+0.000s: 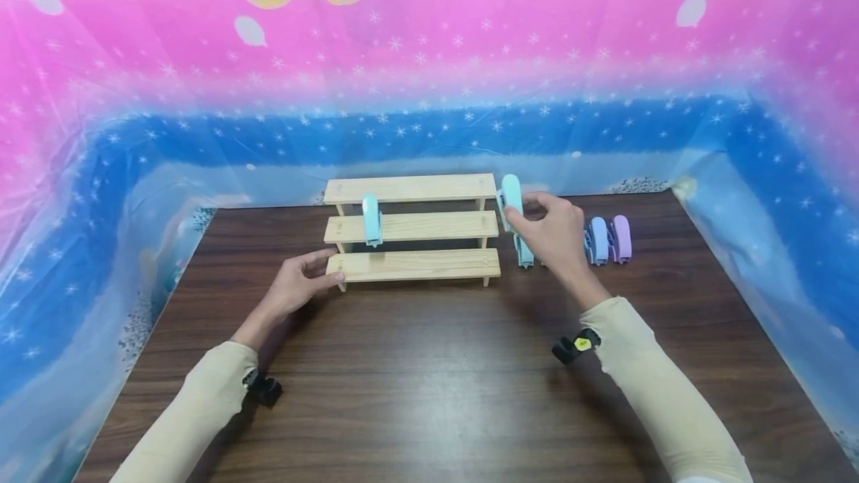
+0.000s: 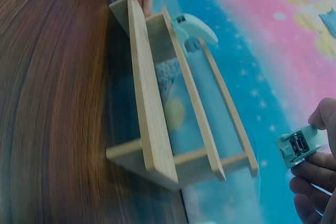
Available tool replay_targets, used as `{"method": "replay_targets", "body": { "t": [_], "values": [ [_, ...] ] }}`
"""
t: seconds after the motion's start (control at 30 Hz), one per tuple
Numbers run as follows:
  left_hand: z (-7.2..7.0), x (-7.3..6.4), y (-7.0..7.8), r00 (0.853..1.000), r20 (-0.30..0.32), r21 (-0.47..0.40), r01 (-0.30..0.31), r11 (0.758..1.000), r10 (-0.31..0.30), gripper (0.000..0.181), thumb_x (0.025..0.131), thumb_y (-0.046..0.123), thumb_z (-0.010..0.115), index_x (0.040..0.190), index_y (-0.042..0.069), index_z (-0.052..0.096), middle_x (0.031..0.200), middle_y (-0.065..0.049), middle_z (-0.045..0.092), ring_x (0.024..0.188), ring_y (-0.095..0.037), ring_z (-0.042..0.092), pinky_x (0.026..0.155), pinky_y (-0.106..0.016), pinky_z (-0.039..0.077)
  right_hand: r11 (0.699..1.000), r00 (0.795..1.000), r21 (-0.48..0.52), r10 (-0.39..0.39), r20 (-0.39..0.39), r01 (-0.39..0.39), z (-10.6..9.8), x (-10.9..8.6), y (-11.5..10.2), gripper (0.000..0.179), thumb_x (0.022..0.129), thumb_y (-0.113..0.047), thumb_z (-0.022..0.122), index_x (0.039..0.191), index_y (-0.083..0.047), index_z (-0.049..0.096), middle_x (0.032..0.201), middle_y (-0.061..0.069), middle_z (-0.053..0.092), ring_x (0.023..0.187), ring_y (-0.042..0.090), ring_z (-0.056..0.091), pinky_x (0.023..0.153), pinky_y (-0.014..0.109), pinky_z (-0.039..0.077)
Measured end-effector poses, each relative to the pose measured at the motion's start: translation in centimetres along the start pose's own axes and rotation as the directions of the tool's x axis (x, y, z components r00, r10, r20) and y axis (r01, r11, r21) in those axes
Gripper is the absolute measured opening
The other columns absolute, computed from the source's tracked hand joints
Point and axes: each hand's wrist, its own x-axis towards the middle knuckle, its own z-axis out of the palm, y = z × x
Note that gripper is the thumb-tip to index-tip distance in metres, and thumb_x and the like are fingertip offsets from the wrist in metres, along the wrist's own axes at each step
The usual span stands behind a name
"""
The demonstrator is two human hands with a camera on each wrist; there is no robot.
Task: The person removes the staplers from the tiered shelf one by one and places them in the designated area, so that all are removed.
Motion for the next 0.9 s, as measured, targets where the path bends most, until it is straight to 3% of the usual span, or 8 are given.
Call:
{"method": "replay_targets", "body": {
  "t": [0.43, 0.6, 0.77, 0.9],
  "values": [
    [0.0, 0.1, -0.1, 1.000, 0.005, 0.009, -0.002, 1.000, 0.001, 0.070, 0.092, 0.034, 0.079, 0.150, 0.008, 0.051, 0.145, -0.019, 0.058, 0.133, -0.036, 0.056, 0.105, -0.050, 0.051, 0.996, 0.998, -0.075, 0.050, -0.041, -0.053, -3.1, 0.3, 3.0, 0.048, 0.092, -0.049, 0.071, 0.118, -0.009, 0.076, 0.103, 0.012, 0.078, 0.084, 0.020, 0.070, 0.067, 0.023, 0.048],
    [0.0, 0.0, -0.1, 1.000, 0.003, 0.016, 0.004, 1.000, -0.004, 0.069, 0.092, 0.034, 0.079, 0.150, 0.008, 0.051, 0.146, -0.019, 0.057, 0.134, -0.036, 0.056, 0.106, -0.050, 0.050, 0.994, 0.998, -0.099, 0.039, -0.045, -0.043, -4.1, 0.3, 4.5, 0.051, 0.092, -0.048, 0.071, 0.122, -0.007, 0.075, 0.110, 0.014, 0.077, 0.088, 0.026, 0.072, 0.070, 0.020, 0.046],
    [0.0, 0.0, -0.2, 1.000, 0.005, 0.013, -0.002, 1.000, 0.002, 0.070, 0.092, 0.034, 0.079, 0.150, 0.008, 0.052, 0.145, -0.019, 0.057, 0.134, -0.036, 0.056, 0.105, -0.050, 0.051, 0.986, 0.997, -0.148, 0.067, -0.041, -0.073, -5.5, 0.4, 6.0, 0.054, 0.093, -0.050, 0.070, 0.127, -0.008, 0.073, 0.114, 0.017, 0.075, 0.090, 0.031, 0.074, 0.064, 0.016, 0.046],
    [0.0, 0.0, -0.2, 1.000, 0.007, 0.009, -0.006, 1.000, 0.006, 0.070, 0.092, 0.035, 0.079, 0.150, 0.008, 0.052, 0.145, -0.019, 0.057, 0.133, -0.036, 0.056, 0.105, -0.051, 0.051, 0.978, 0.994, -0.177, 0.103, -0.038, -0.108, -6.8, 0.6, 7.1, 0.057, 0.093, -0.052, 0.069, 0.130, -0.008, 0.071, 0.116, 0.022, 0.073, 0.093, 0.036, 0.072, 0.068, 0.023, 0.046]
  ]
}}
